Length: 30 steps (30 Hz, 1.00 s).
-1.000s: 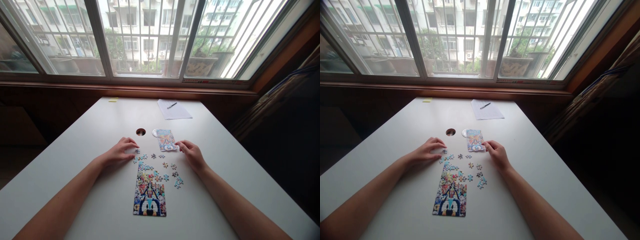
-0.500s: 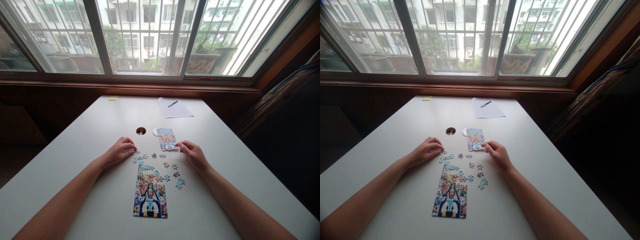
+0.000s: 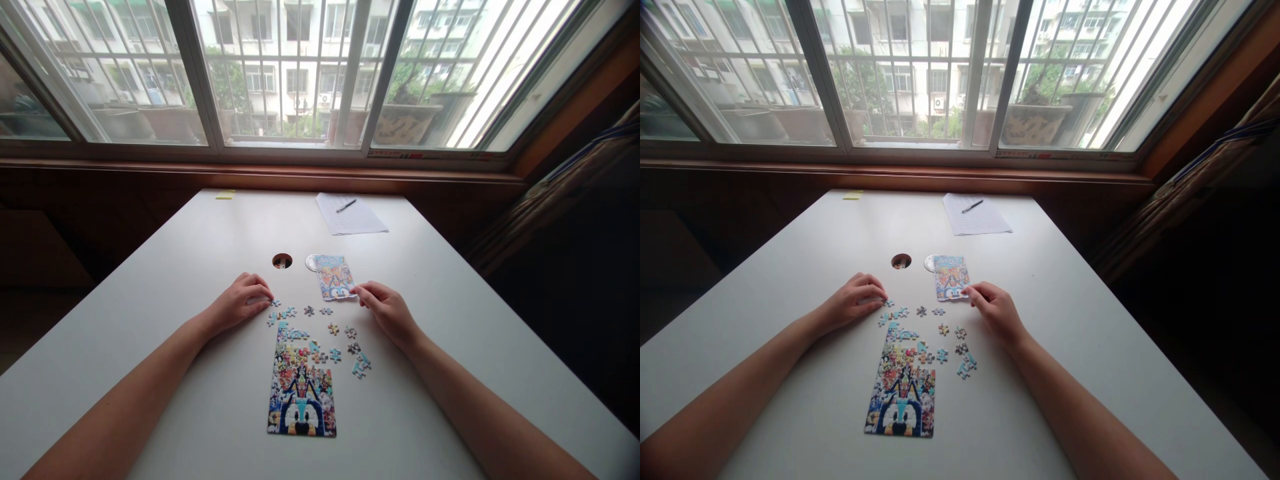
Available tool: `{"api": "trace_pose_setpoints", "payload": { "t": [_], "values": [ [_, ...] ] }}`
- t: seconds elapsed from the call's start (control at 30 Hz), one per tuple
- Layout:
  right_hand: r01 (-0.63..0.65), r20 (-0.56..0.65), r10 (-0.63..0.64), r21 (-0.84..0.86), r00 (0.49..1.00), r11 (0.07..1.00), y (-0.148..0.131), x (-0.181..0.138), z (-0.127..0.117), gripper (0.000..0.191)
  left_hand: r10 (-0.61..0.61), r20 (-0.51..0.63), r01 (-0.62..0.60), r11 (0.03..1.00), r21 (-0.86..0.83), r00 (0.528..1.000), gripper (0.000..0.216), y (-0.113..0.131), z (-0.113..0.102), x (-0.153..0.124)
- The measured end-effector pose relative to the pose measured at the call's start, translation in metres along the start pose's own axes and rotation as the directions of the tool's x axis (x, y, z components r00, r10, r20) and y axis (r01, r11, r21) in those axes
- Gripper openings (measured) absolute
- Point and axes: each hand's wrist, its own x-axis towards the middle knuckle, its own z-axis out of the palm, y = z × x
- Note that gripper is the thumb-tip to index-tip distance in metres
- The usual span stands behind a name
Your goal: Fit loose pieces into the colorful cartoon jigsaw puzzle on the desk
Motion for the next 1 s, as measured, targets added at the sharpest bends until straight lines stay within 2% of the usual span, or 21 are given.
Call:
{"api": "trace_pose_setpoints", "payload": {
  "t": [1.0],
  "values": [
    [0.039,0.054,-0.037,-0.043,0.998,0.998,-0.0027,-0.0027,0.0006,0.032,-0.009,-0.008,0.009,1.000,-0.014,1.000,0.014,-0.0002,0.0003,0.0001]
  ]
}}
